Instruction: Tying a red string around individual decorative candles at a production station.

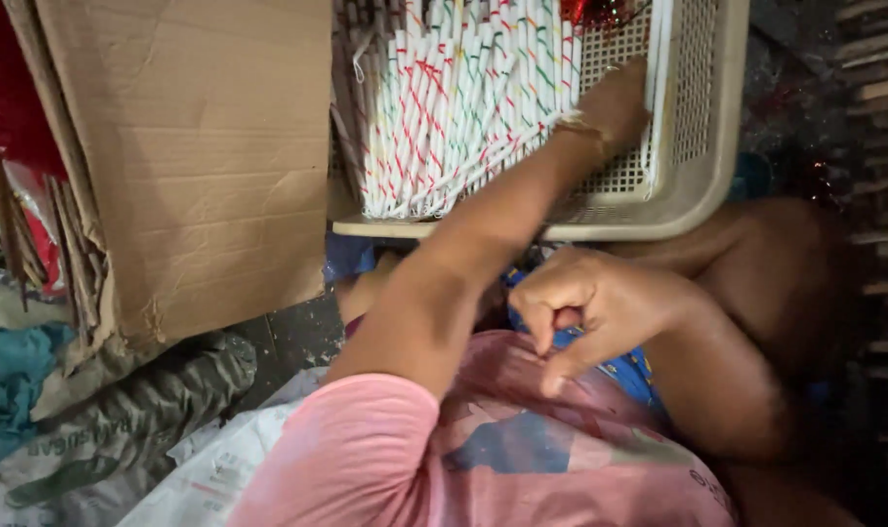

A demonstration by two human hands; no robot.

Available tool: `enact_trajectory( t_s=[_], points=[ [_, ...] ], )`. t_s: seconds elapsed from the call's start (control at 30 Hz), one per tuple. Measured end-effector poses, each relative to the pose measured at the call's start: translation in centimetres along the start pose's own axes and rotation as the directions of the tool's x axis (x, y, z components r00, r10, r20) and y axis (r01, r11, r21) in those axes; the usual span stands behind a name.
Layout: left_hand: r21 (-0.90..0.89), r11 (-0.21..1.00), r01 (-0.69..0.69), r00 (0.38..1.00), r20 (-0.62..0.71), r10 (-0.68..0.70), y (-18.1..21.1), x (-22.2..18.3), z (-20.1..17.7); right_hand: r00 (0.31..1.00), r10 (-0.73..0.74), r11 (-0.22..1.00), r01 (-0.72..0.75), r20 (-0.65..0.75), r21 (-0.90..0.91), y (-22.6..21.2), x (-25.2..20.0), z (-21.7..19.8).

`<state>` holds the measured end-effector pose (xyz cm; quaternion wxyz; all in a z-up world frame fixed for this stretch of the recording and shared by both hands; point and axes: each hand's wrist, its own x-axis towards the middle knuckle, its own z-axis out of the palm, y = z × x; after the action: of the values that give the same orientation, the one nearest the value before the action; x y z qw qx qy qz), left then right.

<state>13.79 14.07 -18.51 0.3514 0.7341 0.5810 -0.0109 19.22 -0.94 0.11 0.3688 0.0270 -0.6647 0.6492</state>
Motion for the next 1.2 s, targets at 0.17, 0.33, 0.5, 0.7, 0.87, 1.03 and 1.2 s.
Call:
enact_trajectory(
  t_s=[0.17, 0.33, 0.5, 0.7, 0.87, 1.03, 1.2],
  points=[
    [-0.084, 0.98, 0.179, 0.976, 0.139, -0.166, 1.5, -1.0, 0.9, 0.999, 0.001, 0.994, 0.005, -0.047, 0.112, 0.2, -1.1, -0.7],
    [-0.012, 0.999, -0.049, 0.998, 0.041, 0.049, -0.6, -1.3, 1.5, 0.997, 0.046, 0.992, -0.037, -0.066, 0.124, 0.1, -0.6, -0.1],
    [0.179, 0.977, -0.114, 0.99, 0.106, 0.096, 0.3, -2.1, 1.4, 0.993, 0.11, 0.994, -0.11, -0.032, -0.011, 1.3, -0.8, 0.3],
    [-0.107, 0.947, 0.303, 0.945, 0.164, -0.283, -1.4, -0.3, 0.0, 0.983, 0.13, 0.985, -0.113, -0.128, 0.127, 2.7, -1.5, -0.2],
    [0.048, 0.997, 0.065, 0.997, 0.041, -0.067, -6.3, 0.5, 1.2, 0.939, 0.143, 0.979, -0.088, -0.313, 0.183, 3.6, -1.8, -0.4],
    [0.184, 0.972, 0.145, 0.984, 0.08, -0.162, -2.2, -3.6, -0.3, 0.94, 0.165, 0.982, -0.129, -0.299, 0.137, 4.3, -1.4, 0.0],
    [0.092, 0.925, 0.368, 0.905, 0.191, -0.379, -13.9, 5.3, 8.7, 0.817, 0.184, 0.964, -0.043, -0.546, 0.261, 7.4, -2.5, -1.0]
  ],
)
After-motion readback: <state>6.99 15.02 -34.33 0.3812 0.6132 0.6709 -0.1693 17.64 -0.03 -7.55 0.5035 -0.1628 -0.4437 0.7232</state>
